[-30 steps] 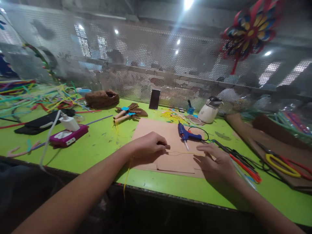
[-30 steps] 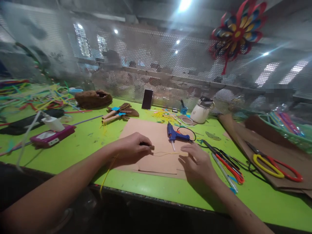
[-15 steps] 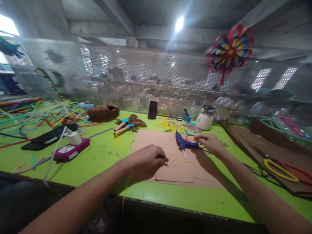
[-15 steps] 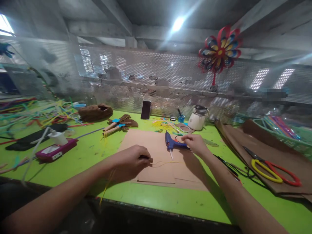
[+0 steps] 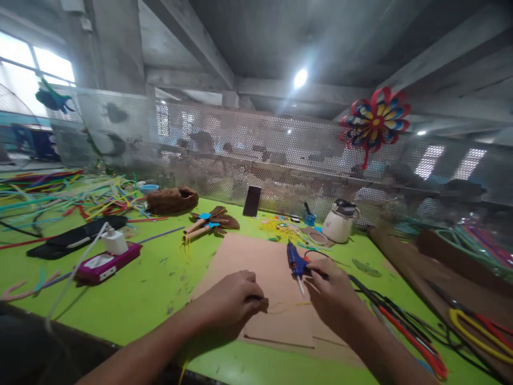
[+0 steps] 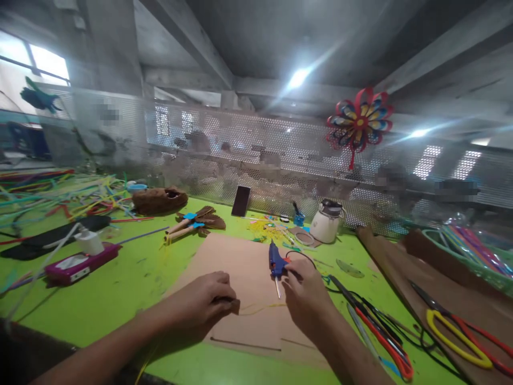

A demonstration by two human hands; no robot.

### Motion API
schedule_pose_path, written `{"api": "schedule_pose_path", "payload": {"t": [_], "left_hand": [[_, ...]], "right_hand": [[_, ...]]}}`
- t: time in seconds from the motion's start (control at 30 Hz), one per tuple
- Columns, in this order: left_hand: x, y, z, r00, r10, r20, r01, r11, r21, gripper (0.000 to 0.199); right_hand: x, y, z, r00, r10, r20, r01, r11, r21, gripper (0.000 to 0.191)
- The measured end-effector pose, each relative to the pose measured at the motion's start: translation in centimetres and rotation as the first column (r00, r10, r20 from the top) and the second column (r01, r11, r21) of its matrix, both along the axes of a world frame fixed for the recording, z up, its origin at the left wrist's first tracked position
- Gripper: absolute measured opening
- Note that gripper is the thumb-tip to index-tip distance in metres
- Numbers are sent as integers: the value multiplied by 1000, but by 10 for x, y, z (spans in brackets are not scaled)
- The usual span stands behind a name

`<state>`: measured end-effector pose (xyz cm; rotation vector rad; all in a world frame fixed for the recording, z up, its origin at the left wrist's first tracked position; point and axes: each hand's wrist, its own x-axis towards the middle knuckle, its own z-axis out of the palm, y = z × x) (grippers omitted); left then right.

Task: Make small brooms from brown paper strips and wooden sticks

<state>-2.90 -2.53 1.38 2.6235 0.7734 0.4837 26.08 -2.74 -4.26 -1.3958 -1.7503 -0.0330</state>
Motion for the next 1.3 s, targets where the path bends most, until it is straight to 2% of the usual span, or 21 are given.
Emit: {"api": "schedule_pose_path", "payload": {"t": [0.1, 0.2, 0.33, 0.5, 0.63, 0.77, 1.0, 1.07, 1.13, 1.3], "left_hand": [[1, 0, -2, 1000, 4, 7, -4, 1000, -6, 35], [2, 3, -8, 1000, 3, 2, -3, 1000, -16, 33], [1, 8, -13, 1000, 2, 10, -2, 1000, -14, 33], [-1, 6, -14, 1000, -21, 10, 21, 1000, 2, 30], [0, 5, -19, 998, 54, 40, -56, 998, 29, 29], [2, 8, -22, 994, 103, 33, -104, 995, 9, 28], [1, 9, -16, 1000, 14, 10, -14, 1000, 9, 29], [1, 9, -17, 1000, -15, 6, 15, 1000, 21, 28], [1, 9, -20, 999, -33, 6, 33, 998, 49, 26], [2, 9, -25, 999, -37, -18, 39, 994, 102, 25]], "right_hand": [[-1, 5, -1, 979, 12, 204, -19, 999, 34, 21], [0, 12, -8, 945, -46, 325, 38, 999, 32, 28], [4, 22, -14, 923, -86, 374, 97, 995, -11, 34], [4, 28, -2, 927, -88, 366, 132, 986, -97, 23], [4, 34, 4, 955, -65, 291, 122, 976, -182, 14], [14, 31, 13, 991, -34, 128, 69, 959, -277, 19], [35, -11, 57, 982, 66, -179, -134, 908, -398, 39], [33, -25, 62, 938, 138, -317, -277, 847, -453, 39], [27, -36, 60, 904, 195, -380, -371, 797, -476, 41], [9, -50, 41, 920, 266, -286, -390, 680, -621, 45]]}}
